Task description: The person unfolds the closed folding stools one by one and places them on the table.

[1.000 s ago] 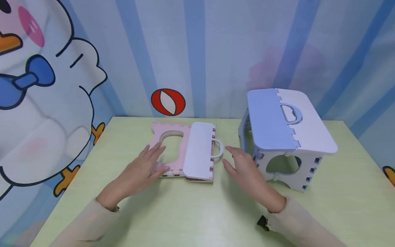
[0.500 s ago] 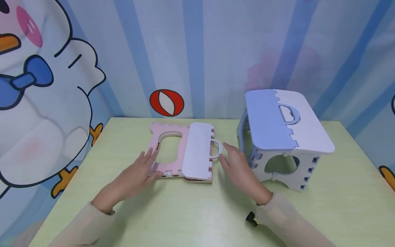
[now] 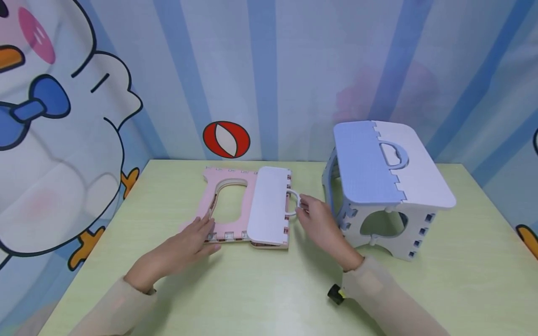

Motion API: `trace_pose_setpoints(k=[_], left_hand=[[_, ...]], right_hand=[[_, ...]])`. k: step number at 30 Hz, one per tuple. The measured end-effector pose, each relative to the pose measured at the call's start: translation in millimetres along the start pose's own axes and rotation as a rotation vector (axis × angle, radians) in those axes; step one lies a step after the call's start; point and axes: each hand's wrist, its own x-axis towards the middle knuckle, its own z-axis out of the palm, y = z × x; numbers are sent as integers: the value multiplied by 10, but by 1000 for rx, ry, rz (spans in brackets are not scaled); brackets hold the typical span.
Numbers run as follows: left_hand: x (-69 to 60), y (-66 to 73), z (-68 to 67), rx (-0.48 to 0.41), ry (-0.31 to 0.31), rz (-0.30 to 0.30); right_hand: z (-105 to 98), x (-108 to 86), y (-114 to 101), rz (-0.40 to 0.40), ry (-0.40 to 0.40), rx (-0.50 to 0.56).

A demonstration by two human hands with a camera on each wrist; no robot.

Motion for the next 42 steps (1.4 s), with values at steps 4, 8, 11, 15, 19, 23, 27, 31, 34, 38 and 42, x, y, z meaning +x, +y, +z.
trace_pose_setpoints(k=[4,8,11,15,19,23,27,31,34,38,42], left_hand=[[-2,-8,11,17,0,7],[-7,-13,25,17,-5,2],[-10,-14,36,13,-17,-13],[-17,-13,49,18,-27,-24],[-23,-15,61,6,-35,-34],[-33,-14,64,2,-42,-39],[-44,-22,69,33,-35,-21],[-56,-40,73,39,-29,-1],[-68,-67,78,34,-32,-1],[-81,-107,86,32,-25,6],[-82,-130,88,24,-17,15]], right_hand=[[7,29,20,23,6,40],[16,67,49,42,25,50],[36,91,80,77,24,64],[92,109,92,163,-16,163],[158,113,67,240,-44,305],[227,129,62,296,-11,411],[280,161,81,354,45,533],[309,183,95,402,103,573],[328,194,106,418,128,594],[355,211,126,422,136,630],[380,228,152,435,154,643]])
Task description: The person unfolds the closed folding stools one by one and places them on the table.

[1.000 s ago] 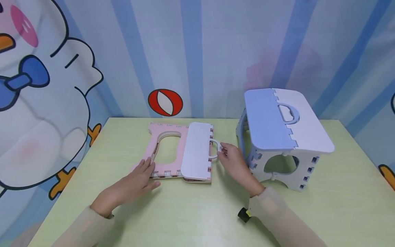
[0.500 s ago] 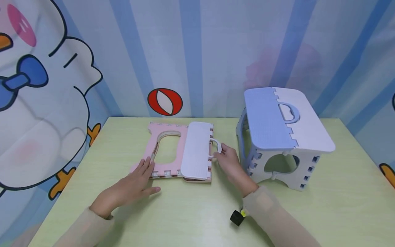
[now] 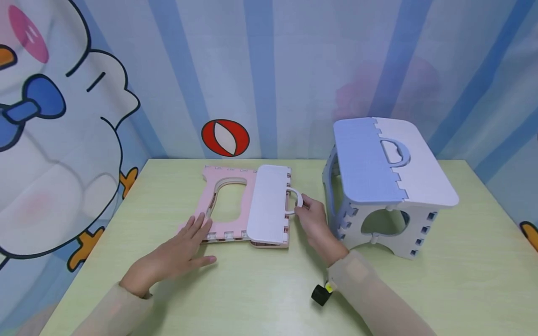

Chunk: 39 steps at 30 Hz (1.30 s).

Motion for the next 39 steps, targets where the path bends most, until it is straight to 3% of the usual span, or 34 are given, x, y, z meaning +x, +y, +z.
trace_pose_setpoints(k=[16,27,39], left_hand=[[8,-87,48,18,-4,-10],[-10,-111,27,26,0,-54],[-27,-156,86,70,65,-13]], right_hand=[[52,28,73,20,159,321],[58,37,46,41,163,367],[39,-2,-15,41,136,410]])
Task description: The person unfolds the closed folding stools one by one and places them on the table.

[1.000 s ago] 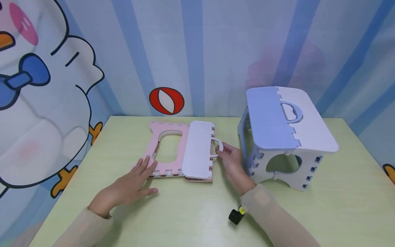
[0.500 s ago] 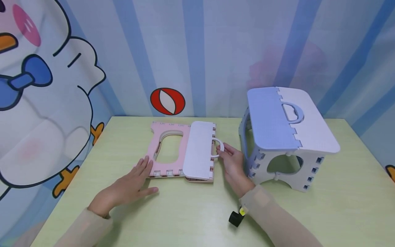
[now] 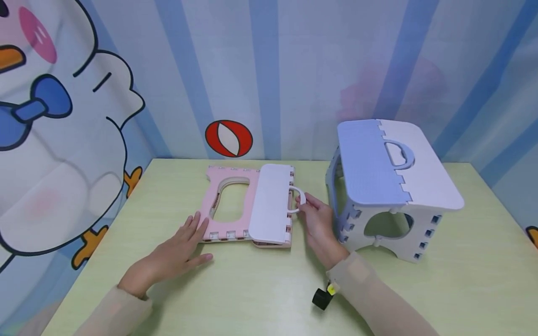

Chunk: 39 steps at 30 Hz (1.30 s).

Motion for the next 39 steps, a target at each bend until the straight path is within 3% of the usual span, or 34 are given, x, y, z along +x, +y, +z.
trace_pose_setpoints(k=[7,23,39], left_hand=[[-30,-25,57,-9,29,-18],[-44,-36,104,-10,47,-57],[-77,-33,27,-86,52,-66]], right_hand=[[61,-87,-96,-51,-46,93],[163,-220,-233,-126,-103,152],[330,-322,-334,-218,-135,193]])
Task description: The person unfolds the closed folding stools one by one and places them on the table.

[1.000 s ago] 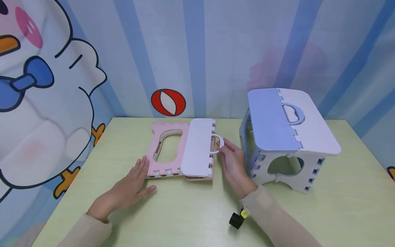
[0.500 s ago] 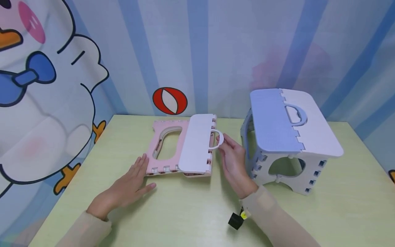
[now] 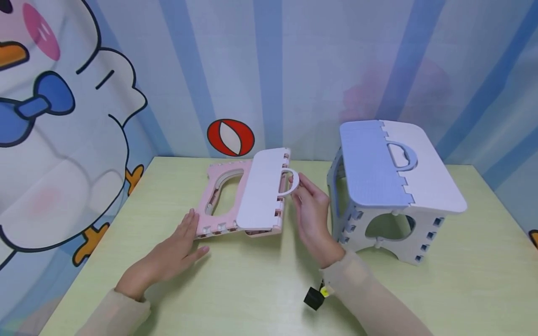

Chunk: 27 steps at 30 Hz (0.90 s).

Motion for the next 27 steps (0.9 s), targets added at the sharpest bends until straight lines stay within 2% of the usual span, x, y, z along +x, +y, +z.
trace_pose_setpoints(k=[7,13,21,27], left_hand=[[-38,-6,-20,-16,13,5],[-20,-27,-3,-15,17,3],[-13,-68,0,-88,33,-5],[34,-64,-11,-122,22,-6]], right_hand=[[87,-28,-32,-10,-13,29],[147,-45,-69,-20,-33,53],[274,-55,-130,-44,-74,57],[350,-46,-188,-66,-94,67]])
